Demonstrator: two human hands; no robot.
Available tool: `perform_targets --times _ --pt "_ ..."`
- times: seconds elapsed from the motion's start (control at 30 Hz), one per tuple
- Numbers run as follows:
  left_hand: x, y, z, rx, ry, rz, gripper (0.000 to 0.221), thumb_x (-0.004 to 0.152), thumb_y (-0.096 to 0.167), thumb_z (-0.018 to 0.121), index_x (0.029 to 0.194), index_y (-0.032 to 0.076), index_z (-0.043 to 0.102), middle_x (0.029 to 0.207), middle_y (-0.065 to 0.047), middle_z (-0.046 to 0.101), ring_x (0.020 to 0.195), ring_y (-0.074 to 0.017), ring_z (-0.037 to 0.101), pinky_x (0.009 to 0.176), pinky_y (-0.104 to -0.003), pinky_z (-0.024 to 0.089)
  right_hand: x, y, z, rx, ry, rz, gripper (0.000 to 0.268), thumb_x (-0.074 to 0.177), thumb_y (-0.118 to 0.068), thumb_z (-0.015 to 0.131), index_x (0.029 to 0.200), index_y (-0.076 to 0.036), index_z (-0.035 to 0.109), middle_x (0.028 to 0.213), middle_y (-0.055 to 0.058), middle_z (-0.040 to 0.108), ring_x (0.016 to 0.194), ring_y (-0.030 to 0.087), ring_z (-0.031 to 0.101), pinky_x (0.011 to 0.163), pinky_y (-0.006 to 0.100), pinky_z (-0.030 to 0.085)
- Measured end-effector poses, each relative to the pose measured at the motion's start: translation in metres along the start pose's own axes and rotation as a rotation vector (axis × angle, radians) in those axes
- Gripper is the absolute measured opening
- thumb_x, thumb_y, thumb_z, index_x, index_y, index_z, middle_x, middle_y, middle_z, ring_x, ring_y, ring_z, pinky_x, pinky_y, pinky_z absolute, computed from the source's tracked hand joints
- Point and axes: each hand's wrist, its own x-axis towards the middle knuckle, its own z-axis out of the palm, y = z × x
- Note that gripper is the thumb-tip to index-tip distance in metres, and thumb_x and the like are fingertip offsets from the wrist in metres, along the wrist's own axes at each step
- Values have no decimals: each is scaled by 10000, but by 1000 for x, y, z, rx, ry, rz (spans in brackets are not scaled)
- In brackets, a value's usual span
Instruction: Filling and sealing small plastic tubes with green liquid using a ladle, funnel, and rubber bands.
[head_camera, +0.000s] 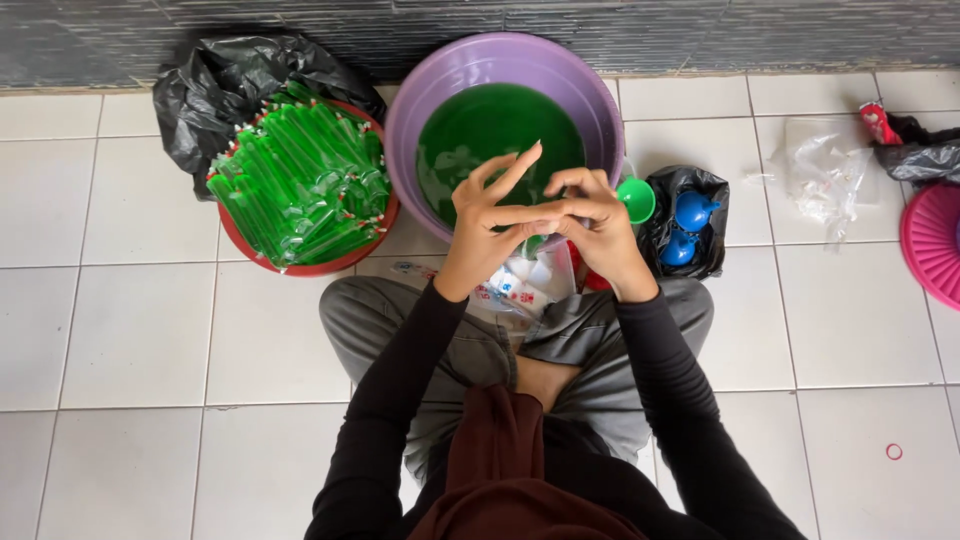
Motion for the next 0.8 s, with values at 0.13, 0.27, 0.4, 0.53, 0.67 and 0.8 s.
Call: perform_targets --times 0.13,0.27,0.4,0.53,0.67,0.8 --pt "0 13 -13 89 -144 -123 359 982 376 764 1332 406 692 1674 16 359 1494 -297 399 1109 -577 224 13 -14 10 24 -9 -47 96 959 -133 718 966 -64 784 1132 90 583 965 216 410 933 378 387" --pt "-13 2 -31 16 -220 -208 594 1007 411 719 1549 337 489 1723 41 253 1560 -227 281 1144 -550 104 22 -45 17 -53 -1 -65 65 953 -167 753 981 -111 771 1206 83 571 1035 243 443 980 398 343" --pt "-14 -2 -39 -43 -342 -250 250 1004 441 640 1102 252 772 1623 -14 414 1526 -274 300 1113 -644 96 26 -59 20 -185 -26 -38 55 930 -226 784 974 -193 781 1271 56 528 1135 254 440 1005 432 289" --pt "-20 -9 -33 -31 -361 -301 237 1012 437 643 879 280 760 1466 40 601 1445 -208 442 1119 -599 107 20 -52 20 -232 -5 -12 53 928 -229 797 972 -203 780 1278 39 522 1144 237 439 996 418 258" --pt "-30 -10 -11 -17 -328 -320 206 974 427 684 929 245 770 1270 78 717 1354 -165 527 1117 -581 96 8 -32 11 -217 -7 47 51 946 -205 783 996 -198 784 1268 60 523 1154 254 451 1005 416 285" --pt "-54 -14 17 145 -313 -306 184 973 280 698 854 140 712 949 43 746 1147 -162 615 1085 -592 125 -6 -11 -19 -91 -71 145 90 978 -161 736 1058 -133 768 1234 122 617 1144 337 569 999 465 396"
